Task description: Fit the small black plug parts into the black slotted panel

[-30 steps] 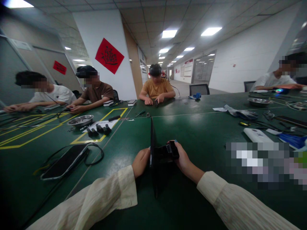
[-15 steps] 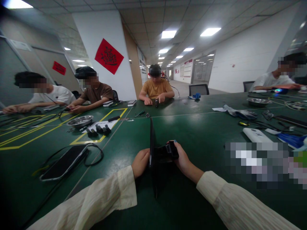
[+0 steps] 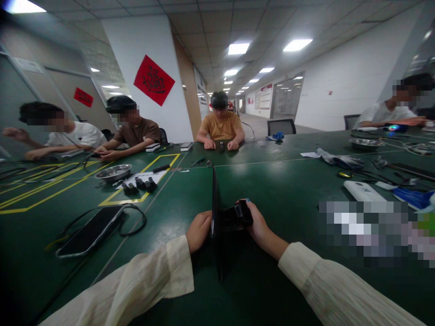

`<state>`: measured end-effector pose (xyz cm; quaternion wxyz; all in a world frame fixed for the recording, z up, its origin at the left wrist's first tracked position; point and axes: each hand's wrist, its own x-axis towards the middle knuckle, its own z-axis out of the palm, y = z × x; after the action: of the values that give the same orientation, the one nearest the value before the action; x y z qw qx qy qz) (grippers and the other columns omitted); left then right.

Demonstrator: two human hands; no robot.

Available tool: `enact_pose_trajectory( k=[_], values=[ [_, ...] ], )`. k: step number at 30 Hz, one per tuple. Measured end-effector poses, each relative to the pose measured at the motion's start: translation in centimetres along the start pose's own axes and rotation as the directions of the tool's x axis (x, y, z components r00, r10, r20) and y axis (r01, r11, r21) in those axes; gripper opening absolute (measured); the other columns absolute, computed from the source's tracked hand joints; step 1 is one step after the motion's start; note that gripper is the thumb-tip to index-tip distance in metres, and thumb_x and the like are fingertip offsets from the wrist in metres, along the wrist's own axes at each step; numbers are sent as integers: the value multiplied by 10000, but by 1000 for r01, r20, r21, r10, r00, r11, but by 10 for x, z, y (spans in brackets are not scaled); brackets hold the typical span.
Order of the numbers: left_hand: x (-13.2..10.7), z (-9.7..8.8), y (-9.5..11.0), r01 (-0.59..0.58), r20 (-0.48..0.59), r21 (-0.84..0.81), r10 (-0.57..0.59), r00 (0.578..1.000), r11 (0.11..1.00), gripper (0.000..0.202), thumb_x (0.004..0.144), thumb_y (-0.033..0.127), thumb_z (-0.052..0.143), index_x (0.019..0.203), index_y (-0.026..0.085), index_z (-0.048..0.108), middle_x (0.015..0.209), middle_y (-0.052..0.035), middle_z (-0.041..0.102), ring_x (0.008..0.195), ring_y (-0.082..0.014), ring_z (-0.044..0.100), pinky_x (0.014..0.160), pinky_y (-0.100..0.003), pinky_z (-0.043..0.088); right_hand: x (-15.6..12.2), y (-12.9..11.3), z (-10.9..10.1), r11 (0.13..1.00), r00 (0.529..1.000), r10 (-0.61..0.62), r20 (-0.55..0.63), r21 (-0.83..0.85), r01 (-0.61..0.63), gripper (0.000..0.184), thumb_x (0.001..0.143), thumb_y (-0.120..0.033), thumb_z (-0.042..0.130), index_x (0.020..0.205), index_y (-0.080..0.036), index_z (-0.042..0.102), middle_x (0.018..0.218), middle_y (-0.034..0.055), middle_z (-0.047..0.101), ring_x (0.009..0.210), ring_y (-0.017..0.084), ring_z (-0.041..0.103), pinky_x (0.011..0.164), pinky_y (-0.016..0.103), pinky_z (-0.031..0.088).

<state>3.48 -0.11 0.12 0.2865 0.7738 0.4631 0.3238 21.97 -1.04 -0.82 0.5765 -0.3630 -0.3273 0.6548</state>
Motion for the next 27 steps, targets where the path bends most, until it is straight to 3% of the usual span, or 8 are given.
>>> enact_pose_trajectory(
  k=[7,16,21,27],
  values=[
    [0,0,0,39,15,-11,-39,999,999,507,891,486,215,606,171,492,604,-19,536,601,-154,501,618,-263,396,-1,0,0,1000,1000,3,3,-3,-3,321,726,-506,572,875,-226,618,747,3,655,676,195,607,511,287,451],
    [-1,-2,4,2,10,15,-3,1000,1000,465,885,423,225,602,172,495,653,-35,567,684,-177,540,703,-282,417,-3,-2,3,1000,1000,5,-5,5,-5,305,718,-496,577,862,-231,621,750,5,659,697,209,606,531,301,448],
    [-1,-1,4,21,13,18,-21,1000,1000,505,894,466,195,600,173,483,636,-35,556,640,-169,523,646,-275,409,-1,-1,2,1000,1000,9,-13,19,-8,300,717,-491,585,847,-223,625,727,8,653,684,205,604,538,297,450],
    [0,-2,4,-17,42,57,15,999,998,427,878,400,249,621,169,499,678,-37,572,674,-171,527,654,-269,409,-2,-2,3,1000,1000,10,-26,25,-9,310,694,-495,603,843,-224,616,691,-7,634,613,179,580,483,273,432]
  ],
)
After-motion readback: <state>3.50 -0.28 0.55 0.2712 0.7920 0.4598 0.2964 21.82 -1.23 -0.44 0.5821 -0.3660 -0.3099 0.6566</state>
